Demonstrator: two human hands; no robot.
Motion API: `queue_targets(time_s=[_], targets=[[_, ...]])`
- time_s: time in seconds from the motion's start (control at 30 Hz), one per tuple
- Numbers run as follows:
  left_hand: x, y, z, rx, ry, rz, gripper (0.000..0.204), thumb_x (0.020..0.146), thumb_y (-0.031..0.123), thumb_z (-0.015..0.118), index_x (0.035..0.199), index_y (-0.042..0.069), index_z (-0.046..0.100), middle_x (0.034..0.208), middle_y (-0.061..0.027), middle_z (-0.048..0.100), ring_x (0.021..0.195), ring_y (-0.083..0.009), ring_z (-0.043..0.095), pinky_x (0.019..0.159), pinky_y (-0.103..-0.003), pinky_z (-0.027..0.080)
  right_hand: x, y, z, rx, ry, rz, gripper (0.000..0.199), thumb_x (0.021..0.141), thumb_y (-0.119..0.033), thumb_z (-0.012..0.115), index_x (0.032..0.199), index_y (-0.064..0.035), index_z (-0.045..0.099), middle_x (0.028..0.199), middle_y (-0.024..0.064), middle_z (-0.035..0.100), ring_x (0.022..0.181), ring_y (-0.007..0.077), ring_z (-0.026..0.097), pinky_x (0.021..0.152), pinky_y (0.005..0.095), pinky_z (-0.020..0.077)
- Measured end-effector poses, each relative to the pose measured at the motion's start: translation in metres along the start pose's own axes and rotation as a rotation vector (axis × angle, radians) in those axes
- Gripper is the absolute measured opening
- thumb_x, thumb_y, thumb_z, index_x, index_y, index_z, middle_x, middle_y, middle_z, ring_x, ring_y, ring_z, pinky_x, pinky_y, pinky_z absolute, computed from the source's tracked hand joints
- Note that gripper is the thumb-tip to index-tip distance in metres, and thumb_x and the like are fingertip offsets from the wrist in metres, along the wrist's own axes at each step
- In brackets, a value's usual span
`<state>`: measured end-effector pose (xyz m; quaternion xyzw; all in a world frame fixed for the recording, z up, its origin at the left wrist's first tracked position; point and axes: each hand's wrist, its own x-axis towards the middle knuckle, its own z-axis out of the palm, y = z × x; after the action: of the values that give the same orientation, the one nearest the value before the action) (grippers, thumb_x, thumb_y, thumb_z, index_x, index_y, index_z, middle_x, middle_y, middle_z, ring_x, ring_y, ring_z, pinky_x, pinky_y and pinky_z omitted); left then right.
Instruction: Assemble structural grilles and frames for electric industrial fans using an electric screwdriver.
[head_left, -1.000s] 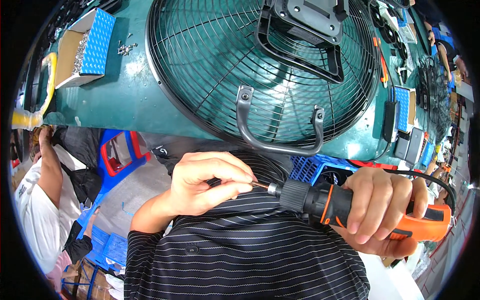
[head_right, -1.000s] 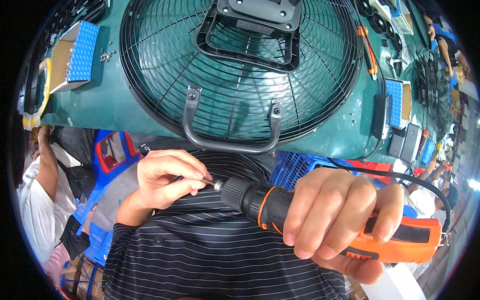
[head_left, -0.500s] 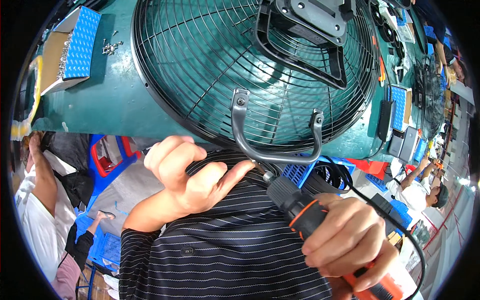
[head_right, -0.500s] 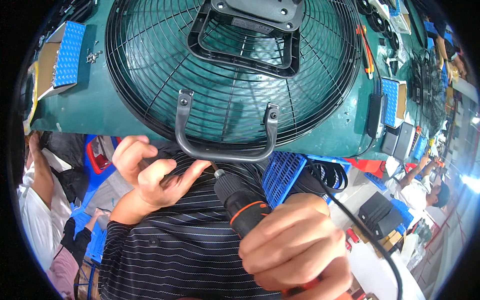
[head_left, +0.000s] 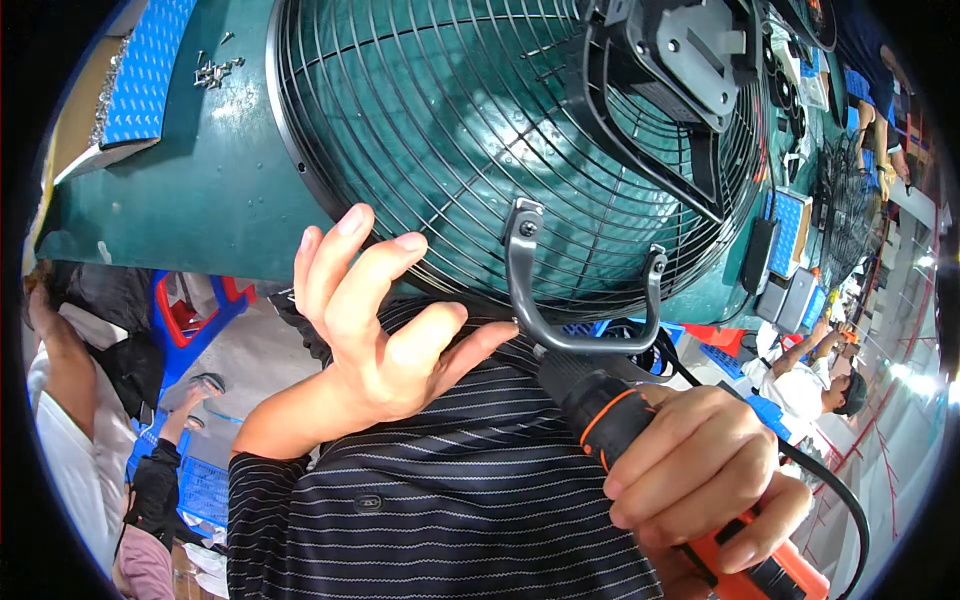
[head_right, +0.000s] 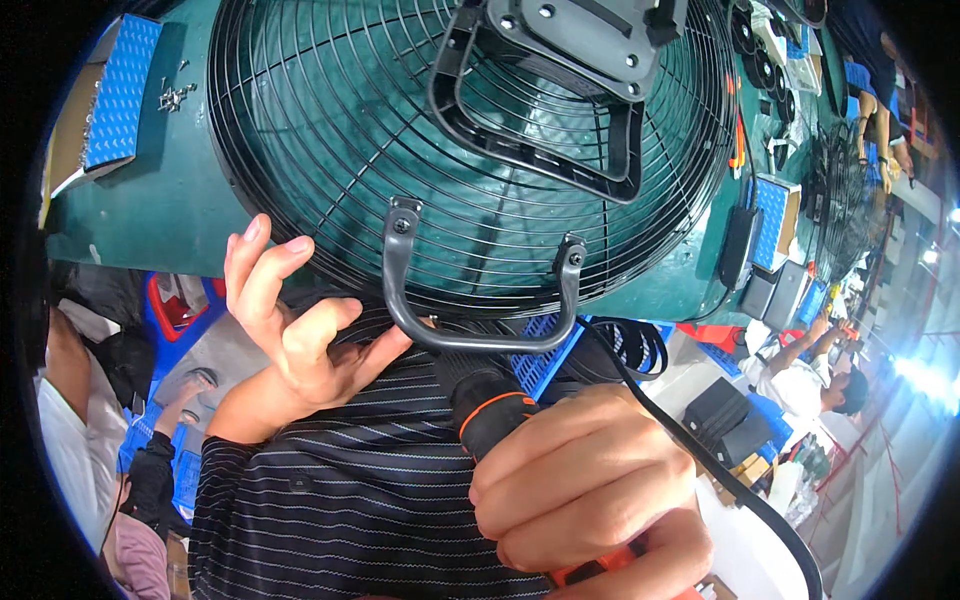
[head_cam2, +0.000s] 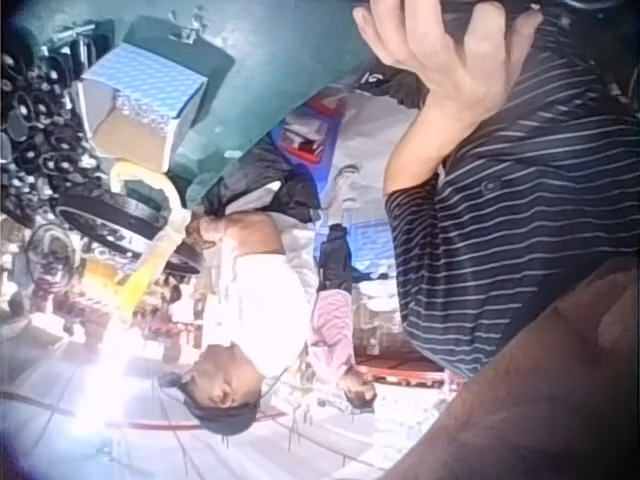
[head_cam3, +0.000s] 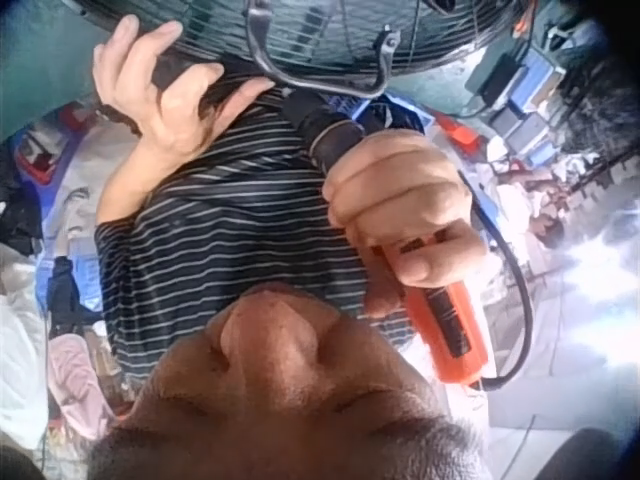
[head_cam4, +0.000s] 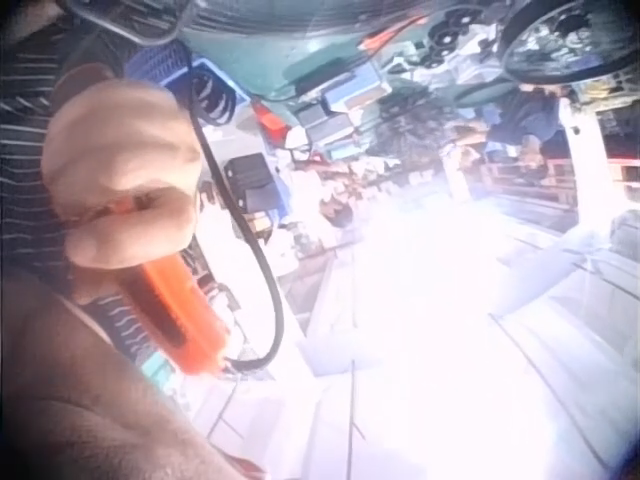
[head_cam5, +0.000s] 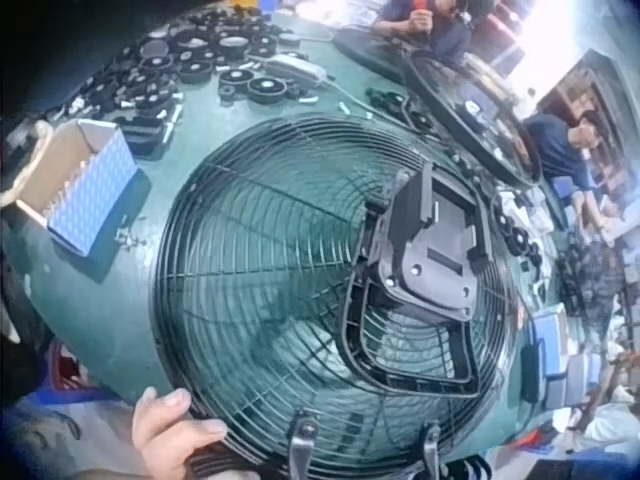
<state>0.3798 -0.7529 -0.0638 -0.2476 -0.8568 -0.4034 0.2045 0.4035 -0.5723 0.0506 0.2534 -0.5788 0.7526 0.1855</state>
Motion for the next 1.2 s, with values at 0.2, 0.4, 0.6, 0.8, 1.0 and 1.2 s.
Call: queue_targets(time_s=[0.2,0.4,0.6,0.8,1.0,1.2], targets=[[-0.001,-0.017,-0.009,0.019,-0.092,0.079,0.061,0.062,0.048,0.088,0.102,0.015,0.054,0.122,-0.0159,0.047,0.122,-0.0432,0.046,0.101,-0.061,0.034,0.011,-0.006,0.006,-0.125,-0.152,0.155,0.051,0.09,-0.038,0.068,0.121,-0.0024,0.048,0.076,0.0075,0.054,0.056,0.0169,0.057,0.05,0.0306,0.0514],[-0.005,-0.022,-0.002,-0.046,-0.039,0.099,0.058,0.064,0.044,0.088,0.102,0.014,0.055,0.12,-0.0164,0.047,0.119,-0.0418,0.046,0.099,-0.059,0.042,0.016,-0.006,-0.002,-0.099,-0.194,0.213,0.047,0.091,-0.031,0.068,0.122,-0.0043,0.045,0.078,0.0076,0.053,0.06,0.0182,0.059,0.054,0.0325,0.0538],[-0.003,-0.024,-0.003,-0.056,-0.034,0.118,0.059,0.063,0.044,0.088,0.102,0.014,0.056,0.119,-0.0163,0.047,0.117,-0.041,0.047,0.097,-0.053,0.045,0.013,0.009,0.0,-0.038,-0.13,0.154,0.04,0.08,-0.016,0.08,0.104,-0.0022,0.052,0.064,0.0058,0.061,0.051,0.017,0.064,0.048,0.0277,0.0561],[-0.005,-0.025,-0.004,-0.056,-0.031,0.121,0.061,0.061,0.044,0.088,0.103,0.014,0.055,0.119,-0.0147,0.048,0.117,-0.0404,0.047,0.093,-0.05,0.047,0.016,0.008,-0.005,0.063,-0.249,0.241,0.024,0.081,-0.008,0.073,0.097,-0.001,0.056,0.068,0.0124,0.063,0.053,0.0237,0.063,0.05,0.0334,0.0547],[0.031,-0.062,-0.054,-0.086,-0.065,0.139,0.051,0.071,0.026,0.085,0.108,0.007,0.054,0.118,-0.0211,0.056,0.105,-0.0378,0.058,0.087,-0.046,0.049,0.042,0.004,-0.025,0.269,-0.471,0.281,0.064,0.073,-0.017,0.086,0.125,-0.005,0.051,0.074,0.0116,0.068,0.06,0.0219,0.067,0.06,0.033,0.0593],[0.109,-0.114,-0.101,0.427,-0.069,-0.147,0.02,0.087,0.006,0.065,0.106,0.002,0.066,0.096,-0.0148,0.065,0.079,-0.0334,0.064,0.072,-0.037,0.051,0.04,-0.012,-0.026,0.41,-0.193,0.087,0.042,0.077,-0.015,0.083,0.102,-0.0013,0.053,0.067,0.0098,0.067,0.052,0.0197,0.068,0.048,0.0257,0.0573]])
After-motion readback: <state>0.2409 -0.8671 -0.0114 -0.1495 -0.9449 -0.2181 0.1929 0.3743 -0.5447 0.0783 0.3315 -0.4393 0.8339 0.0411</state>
